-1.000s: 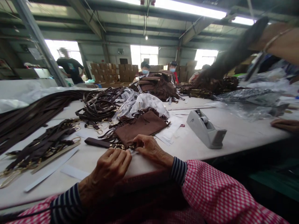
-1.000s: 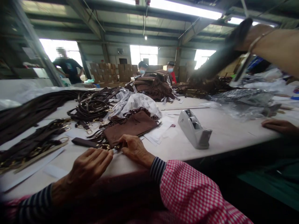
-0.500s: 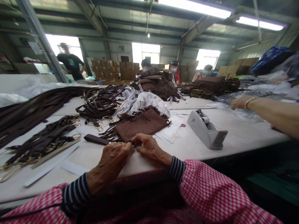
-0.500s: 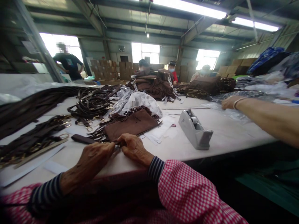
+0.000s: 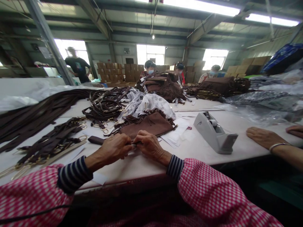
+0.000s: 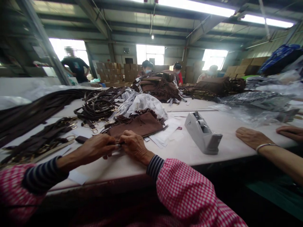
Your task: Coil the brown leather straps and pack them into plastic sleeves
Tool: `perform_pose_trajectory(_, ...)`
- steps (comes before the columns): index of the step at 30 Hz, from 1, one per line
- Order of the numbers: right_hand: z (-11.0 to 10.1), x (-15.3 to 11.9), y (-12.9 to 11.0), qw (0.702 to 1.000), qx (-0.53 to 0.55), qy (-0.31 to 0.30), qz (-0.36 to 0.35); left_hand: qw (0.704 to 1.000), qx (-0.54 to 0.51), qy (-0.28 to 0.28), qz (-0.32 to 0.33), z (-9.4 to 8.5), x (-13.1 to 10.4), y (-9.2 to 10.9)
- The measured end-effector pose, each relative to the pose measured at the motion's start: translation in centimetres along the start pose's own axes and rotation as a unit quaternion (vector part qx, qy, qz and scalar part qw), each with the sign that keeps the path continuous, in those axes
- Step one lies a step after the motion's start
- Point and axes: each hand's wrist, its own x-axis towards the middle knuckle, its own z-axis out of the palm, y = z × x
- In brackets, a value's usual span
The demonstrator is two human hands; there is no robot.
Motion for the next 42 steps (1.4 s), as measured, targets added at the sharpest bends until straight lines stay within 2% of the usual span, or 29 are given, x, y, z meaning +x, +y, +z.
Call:
perform_pose_trajectory(2, -0.1, -0.3, 0.1, 0.999, 0.034, -0.014, 0.003, 1.0, 0.004, -0.006, 0.006, 0.2, 0.4, 0.0)
perform_pose_trajectory(6, -0.8, -1.0, -0.3, 0.99, 0.137, -0.021, 0.032, 0.997, -0.077, -0.008, -0.016, 1.0, 0.9, -1.0)
perform_pose_trajectory(9, -1.3, -1.0, -0.8, 0.981, 0.183, -0.036, 0.056, 0.998, 0.007, 0.057, -0.001, 1.8, 0.3, -1.1)
perform_pose_trajectory(13, -1.4, 0.0, -0.3, 0.956, 0.24, -0.129, 0.106, 0.972, 0.169, 0.148, 0.074, 3.1, -0.9, -0.9)
perform_pose_trajectory(15, -1.2, 0.6, 0.3, 0.928, 0.305, -0.169, 0.136, 0.967, 0.167, 0.166, 0.099, 3.6, -1.0, -1.4)
perform_pose_trajectory(17, -0.9, 1.1, 0.8, 0.907, 0.343, -0.184, 0.159, 0.975, 0.091, 0.179, 0.095, 3.8, -0.8, -2.0)
perform_pose_trajectory(21, -0.6, 1.6, 1.1, 0.916, 0.307, -0.179, 0.186, 0.983, -0.096, 0.142, 0.071, 3.1, -0.5, -2.9)
perform_pose_trajectory(26, -0.9, 1.8, 0.5, 0.931, 0.251, -0.18, 0.192, 0.99, -0.124, 0.066, 0.008, 1.7, -0.8, -3.9)
perform_pose_trajectory(28, -1.0, 1.9, 0.3, 0.933, 0.241, -0.184, 0.196, 0.986, -0.164, 0.025, -0.014, 1.6, -0.9, -4.6)
perform_pose_trajectory(30, -0.9, 1.9, 0.3, 0.933, 0.233, -0.187, 0.199, 0.977, -0.21, 0.007, -0.022, 1.6, -0.8, -5.2)
perform_pose_trajectory(32, -0.9, 1.9, 0.3, 0.935, 0.226, -0.187, 0.201, 0.972, -0.231, 0.015, -0.028, 1.8, -0.8, -5.5)
perform_pose_trajectory(35, -1.1, 1.9, 0.3, 0.932, 0.234, -0.194, 0.195, 0.978, -0.201, 0.042, -0.022, 1.9, -1.0, -5.0)
perform_pose_trajectory(39, -1.2, 2.1, 0.6, 0.915, 0.294, -0.219, 0.168, 0.989, -0.099, 0.1, 0.046, 2.0, -1.7, -3.9)
perform_pose_trajectory(42, -0.9, 2.4, 0.8, 0.922, 0.298, -0.21, 0.127, 0.987, -0.013, 0.135, 0.091, 2.3, -2.2, -3.5)
